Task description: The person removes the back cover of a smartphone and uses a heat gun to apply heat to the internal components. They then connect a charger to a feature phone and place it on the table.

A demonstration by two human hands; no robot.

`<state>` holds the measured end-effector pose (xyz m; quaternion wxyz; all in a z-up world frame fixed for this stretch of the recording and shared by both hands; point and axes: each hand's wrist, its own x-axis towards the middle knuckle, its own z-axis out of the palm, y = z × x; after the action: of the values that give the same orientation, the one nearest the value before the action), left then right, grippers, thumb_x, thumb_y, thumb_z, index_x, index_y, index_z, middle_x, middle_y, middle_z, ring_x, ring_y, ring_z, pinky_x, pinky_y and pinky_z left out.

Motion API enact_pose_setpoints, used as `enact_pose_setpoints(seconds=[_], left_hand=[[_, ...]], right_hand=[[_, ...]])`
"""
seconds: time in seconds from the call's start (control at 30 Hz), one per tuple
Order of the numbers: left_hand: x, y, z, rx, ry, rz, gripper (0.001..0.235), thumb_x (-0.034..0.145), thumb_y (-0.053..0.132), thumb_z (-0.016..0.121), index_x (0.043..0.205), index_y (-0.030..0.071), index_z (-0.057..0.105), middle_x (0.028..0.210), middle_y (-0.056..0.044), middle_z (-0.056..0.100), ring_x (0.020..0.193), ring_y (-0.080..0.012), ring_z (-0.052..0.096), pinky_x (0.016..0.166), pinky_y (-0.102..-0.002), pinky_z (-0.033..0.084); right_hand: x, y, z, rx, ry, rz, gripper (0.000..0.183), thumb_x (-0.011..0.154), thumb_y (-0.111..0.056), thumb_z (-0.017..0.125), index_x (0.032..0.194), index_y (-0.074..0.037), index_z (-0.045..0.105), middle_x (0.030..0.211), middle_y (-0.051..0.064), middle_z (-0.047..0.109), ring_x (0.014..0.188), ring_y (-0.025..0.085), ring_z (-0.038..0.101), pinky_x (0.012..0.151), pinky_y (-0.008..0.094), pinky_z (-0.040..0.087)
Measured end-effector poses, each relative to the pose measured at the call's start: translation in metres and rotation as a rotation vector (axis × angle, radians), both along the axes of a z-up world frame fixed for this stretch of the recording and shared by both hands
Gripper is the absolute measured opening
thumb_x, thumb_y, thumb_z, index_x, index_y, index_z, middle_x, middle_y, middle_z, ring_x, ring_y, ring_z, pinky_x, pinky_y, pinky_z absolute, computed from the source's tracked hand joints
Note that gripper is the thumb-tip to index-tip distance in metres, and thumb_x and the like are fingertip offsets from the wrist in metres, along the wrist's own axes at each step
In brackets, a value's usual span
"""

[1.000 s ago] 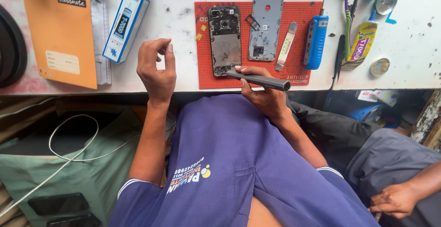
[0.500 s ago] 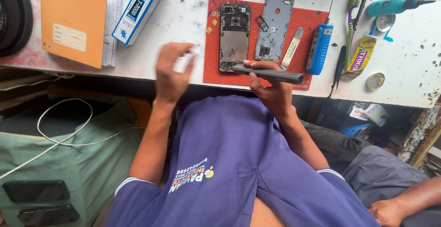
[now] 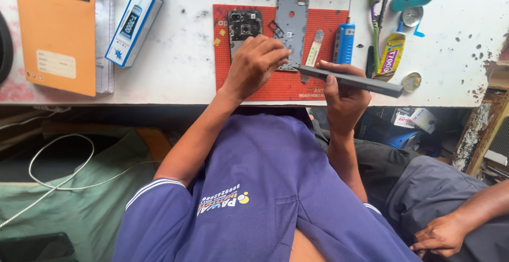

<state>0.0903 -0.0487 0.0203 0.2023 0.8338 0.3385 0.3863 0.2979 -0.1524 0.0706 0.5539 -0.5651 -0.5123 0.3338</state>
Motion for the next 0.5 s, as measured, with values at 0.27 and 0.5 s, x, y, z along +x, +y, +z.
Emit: enact_pose_setpoints(seconds=[0.27,0.5], left_hand=[[-0.031,-0.003,0.006,-0.175,-0.135,0.288,0.016,0.094,0.014,0.082,0.108,0.01,0.076,0.104,-0.003,0.071,0.098,-0.0217,0.067,0.092,-0.037,0.053],[-0.148,0.053,0.004,0.099,0.049,0.583,0.02,0.096,0.002,0.078,0.114,0.006,0.072,0.107,-0.01,0.071,0.102,-0.0281,0.067,0.096,-0.041,0.053]], right_hand=[[0.012,0.011,-0.008,-0.204,-0.133,-0.103,0.053,0.105,-0.008,0.067,0.148,0.002,0.037,0.102,0.015,0.073,0.093,0.017,0.072,0.083,0.028,0.06],[0.01,0.051,-0.019,-0.396,-0.526,-0.052,0.054,0.1,-0.017,0.073,0.146,-0.006,0.047,0.082,0.012,0.073,0.073,0.02,0.074,0.067,0.034,0.057]])
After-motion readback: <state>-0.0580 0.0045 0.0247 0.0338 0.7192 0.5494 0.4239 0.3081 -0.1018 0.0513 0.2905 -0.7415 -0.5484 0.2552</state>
